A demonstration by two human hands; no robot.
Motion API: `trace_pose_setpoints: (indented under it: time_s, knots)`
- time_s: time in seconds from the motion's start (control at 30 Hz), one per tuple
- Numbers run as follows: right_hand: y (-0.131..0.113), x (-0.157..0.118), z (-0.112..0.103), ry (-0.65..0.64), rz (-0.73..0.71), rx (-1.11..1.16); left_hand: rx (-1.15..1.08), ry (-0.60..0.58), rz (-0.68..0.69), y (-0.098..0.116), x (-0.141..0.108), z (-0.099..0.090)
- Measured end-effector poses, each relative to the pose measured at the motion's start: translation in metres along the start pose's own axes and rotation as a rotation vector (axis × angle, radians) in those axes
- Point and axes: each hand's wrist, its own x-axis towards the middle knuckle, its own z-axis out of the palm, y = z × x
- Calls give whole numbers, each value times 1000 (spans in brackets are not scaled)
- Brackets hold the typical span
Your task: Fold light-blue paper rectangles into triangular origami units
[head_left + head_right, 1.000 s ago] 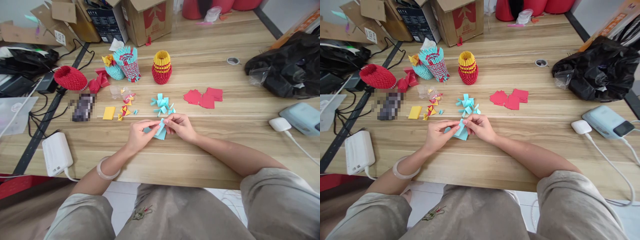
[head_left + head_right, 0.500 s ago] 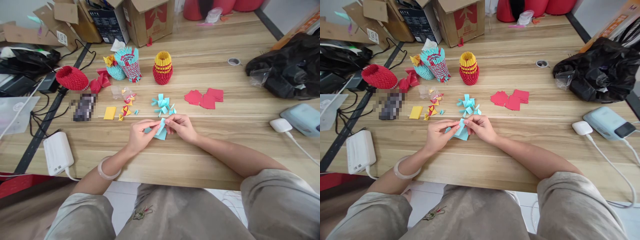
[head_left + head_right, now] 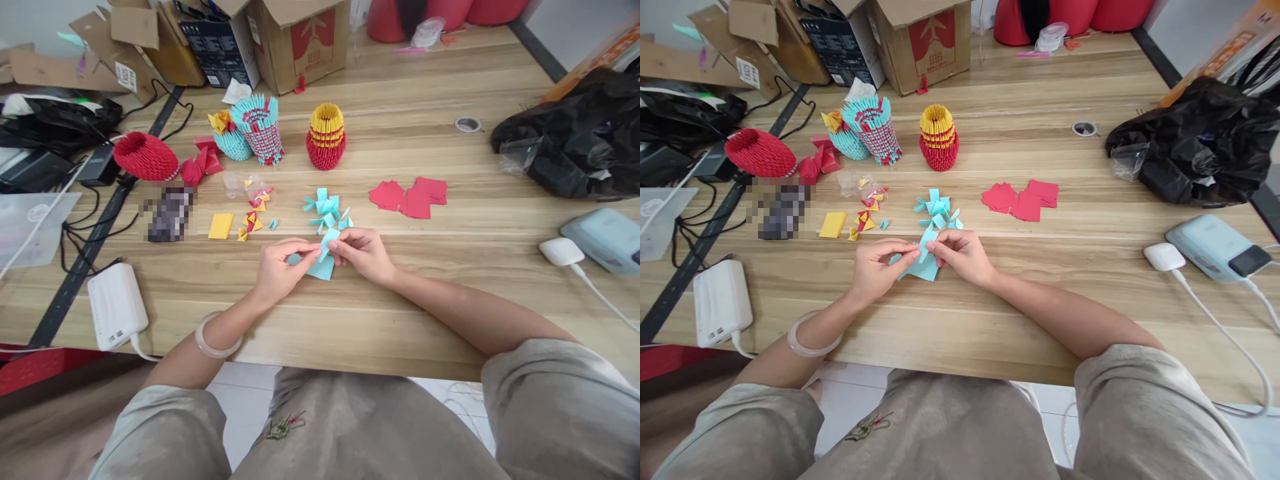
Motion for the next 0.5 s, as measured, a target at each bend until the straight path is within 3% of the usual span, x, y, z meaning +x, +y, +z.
trace_pose_setpoints:
  time_s: [0.5]
  knots:
    - [4,-1,1,-106,73,-58,13,5,66,2,-1,-1]
